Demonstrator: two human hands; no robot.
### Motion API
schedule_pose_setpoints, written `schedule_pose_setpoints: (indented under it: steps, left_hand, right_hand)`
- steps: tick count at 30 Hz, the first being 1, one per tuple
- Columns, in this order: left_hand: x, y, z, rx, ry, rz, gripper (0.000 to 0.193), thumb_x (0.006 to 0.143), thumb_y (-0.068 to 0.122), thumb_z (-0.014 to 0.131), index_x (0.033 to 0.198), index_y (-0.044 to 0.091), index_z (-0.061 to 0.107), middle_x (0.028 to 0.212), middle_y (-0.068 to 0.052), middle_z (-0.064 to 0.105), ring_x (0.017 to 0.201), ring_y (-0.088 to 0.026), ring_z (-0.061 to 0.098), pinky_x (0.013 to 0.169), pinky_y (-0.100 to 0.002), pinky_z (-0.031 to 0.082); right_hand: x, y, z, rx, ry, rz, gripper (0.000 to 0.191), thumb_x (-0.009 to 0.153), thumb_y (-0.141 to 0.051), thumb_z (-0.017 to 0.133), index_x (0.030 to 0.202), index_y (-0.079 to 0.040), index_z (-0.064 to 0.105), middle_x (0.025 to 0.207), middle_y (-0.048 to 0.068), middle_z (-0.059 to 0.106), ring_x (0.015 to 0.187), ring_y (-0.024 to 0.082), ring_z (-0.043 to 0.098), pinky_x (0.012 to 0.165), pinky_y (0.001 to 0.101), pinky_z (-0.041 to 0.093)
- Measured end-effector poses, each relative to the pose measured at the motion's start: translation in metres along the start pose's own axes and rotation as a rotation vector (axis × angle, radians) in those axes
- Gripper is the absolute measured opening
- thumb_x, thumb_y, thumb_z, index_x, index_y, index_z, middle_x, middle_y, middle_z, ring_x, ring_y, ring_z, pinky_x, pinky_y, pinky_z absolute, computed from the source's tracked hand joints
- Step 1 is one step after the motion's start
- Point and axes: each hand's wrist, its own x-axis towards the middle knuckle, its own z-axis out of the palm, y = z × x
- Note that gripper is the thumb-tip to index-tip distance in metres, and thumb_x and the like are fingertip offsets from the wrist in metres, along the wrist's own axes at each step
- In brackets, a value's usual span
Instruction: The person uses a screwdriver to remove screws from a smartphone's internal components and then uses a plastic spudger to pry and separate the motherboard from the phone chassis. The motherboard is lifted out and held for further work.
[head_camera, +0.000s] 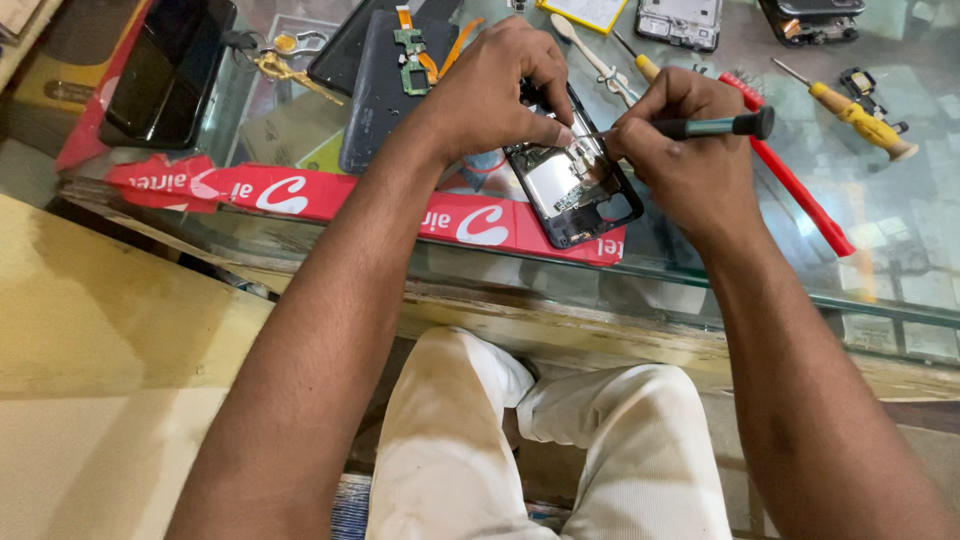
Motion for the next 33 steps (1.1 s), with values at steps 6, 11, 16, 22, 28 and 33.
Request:
schedule_pose_setpoints:
  steps: [6,11,16,22,28,33]
  left_hand:
    - [0.0005,-0.0017,0.0013,0.067,0.049,0.147,0.025,0.062,0.014,0.096,0.083,0.014,0.082,0.090,0.001,0.069,0.098,-0.020,0.062,0.083,-0.036,0.052]
    - [0.0002,-0.0027,0.0025,0.054,0.048,0.115,0.024,0.063,0.015,0.097,0.082,0.013,0.081,0.091,0.001,0.068,0.099,-0.020,0.061,0.081,-0.036,0.052]
    - [-0.0004,-0.0026,0.0025,0.046,0.050,0.112,0.025,0.061,0.015,0.096,0.081,0.014,0.081,0.091,0.001,0.069,0.100,-0.020,0.061,0.082,-0.035,0.052]
    - [0.0012,-0.0027,0.0019,0.071,0.049,0.142,0.024,0.062,0.015,0.096,0.081,0.013,0.081,0.090,0.001,0.069,0.101,-0.021,0.061,0.084,-0.036,0.051]
    - [-0.0004,0.0004,0.0016,0.050,0.048,0.105,0.024,0.062,0.015,0.096,0.080,0.013,0.080,0.089,0.002,0.069,0.100,-0.021,0.061,0.084,-0.036,0.052]
    - [-0.0002,0.0010,0.0010,0.063,0.056,0.113,0.024,0.061,0.016,0.097,0.079,0.013,0.080,0.088,0.001,0.070,0.099,-0.021,0.061,0.085,-0.036,0.050]
  right_hand:
    - [-0.0003,-0.0070,0.0049,0.097,-0.004,-0.039,0.010,0.095,0.001,0.064,0.088,-0.002,0.058,0.081,0.009,0.072,0.073,0.013,0.073,0.066,0.0246,0.060]
    - [-0.0003,-0.0083,0.0021,0.091,-0.044,0.020,0.012,0.092,0.003,0.066,0.084,0.000,0.058,0.078,0.011,0.072,0.066,0.015,0.068,0.062,0.0279,0.057]
    - [0.0006,-0.0036,0.0037,0.145,-0.072,-0.011,0.012,0.094,0.004,0.067,0.086,0.000,0.058,0.080,0.012,0.071,0.071,0.016,0.073,0.066,0.0297,0.063]
    - [-0.0002,-0.0044,0.0023,0.140,-0.101,0.005,0.012,0.093,0.003,0.067,0.086,0.000,0.058,0.080,0.013,0.073,0.070,0.017,0.074,0.065,0.0292,0.063]
    - [0.0001,-0.0051,0.0039,0.081,-0.072,-0.001,0.012,0.094,0.002,0.067,0.087,0.000,0.058,0.079,0.012,0.072,0.070,0.016,0.073,0.063,0.0291,0.061]
    - [0.0005,-0.0033,0.0043,0.051,-0.044,-0.035,0.013,0.094,0.002,0.067,0.086,-0.001,0.057,0.079,0.012,0.072,0.070,0.015,0.074,0.065,0.0289,0.062]
